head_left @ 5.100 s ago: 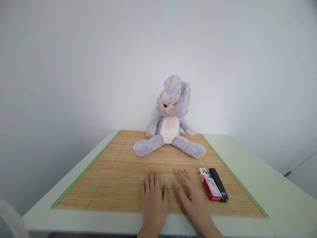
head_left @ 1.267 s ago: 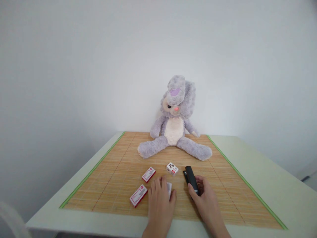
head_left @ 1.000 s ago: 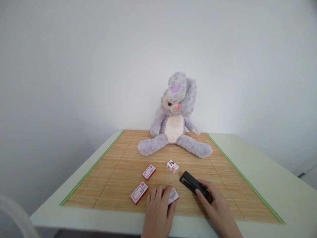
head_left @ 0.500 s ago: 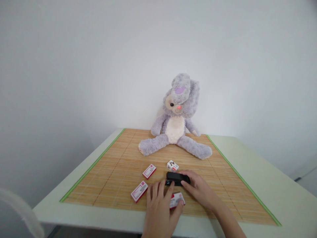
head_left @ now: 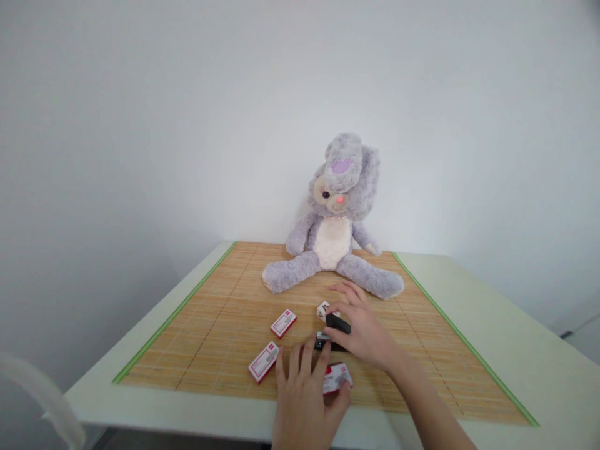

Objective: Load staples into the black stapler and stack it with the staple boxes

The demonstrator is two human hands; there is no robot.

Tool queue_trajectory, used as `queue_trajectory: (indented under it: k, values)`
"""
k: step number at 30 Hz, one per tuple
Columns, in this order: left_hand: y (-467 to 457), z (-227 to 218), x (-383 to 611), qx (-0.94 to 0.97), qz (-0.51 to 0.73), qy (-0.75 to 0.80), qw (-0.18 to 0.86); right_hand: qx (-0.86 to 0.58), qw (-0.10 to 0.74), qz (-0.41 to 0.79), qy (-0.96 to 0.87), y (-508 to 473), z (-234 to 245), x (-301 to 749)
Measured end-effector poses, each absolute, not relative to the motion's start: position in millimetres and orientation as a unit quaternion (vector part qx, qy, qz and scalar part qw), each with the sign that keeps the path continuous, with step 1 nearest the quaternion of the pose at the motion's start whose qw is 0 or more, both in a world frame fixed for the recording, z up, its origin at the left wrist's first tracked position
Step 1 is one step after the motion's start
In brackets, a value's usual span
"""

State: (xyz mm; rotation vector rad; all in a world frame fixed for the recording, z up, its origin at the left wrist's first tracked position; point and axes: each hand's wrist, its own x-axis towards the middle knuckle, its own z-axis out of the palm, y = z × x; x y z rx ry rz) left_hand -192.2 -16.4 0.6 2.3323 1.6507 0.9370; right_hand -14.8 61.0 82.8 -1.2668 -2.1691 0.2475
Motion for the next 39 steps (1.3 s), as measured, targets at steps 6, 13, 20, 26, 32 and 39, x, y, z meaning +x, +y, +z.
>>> queue_trajectory:
  k: [6, 13, 20, 26, 32, 39]
  values:
    - [-16, 0, -192, 0.769, 0.305, 0.558, 0.065, -0.542, 0.333, 0.115, -0.763, 48, 104, 58]
    - [-18, 0, -191, 0.773, 0.298, 0.558, 0.052, -0.588, 0.331, 0.169, -0.718, 37, 75, 128]
    - [-15, 3, -198, 0.778, 0.322, 0.538, 0.022, -0.604, 0.419, 0.261, -0.626, 8, 50, 135]
    - [-20, 4, -220, 0.788, 0.315, 0.521, 0.094, -0.643, 0.521, 0.239, -0.508, -29, 37, 108]
    - [-13, 15, -225, 0.802, 0.271, 0.509, 0.157, -0.545, 0.33, 0.617, -0.461, -42, 21, 27]
    - [-4, 19, -216, 0.802, 0.283, 0.485, 0.203, -0.506, 0.365, 0.68, -0.385, -42, 21, 10]
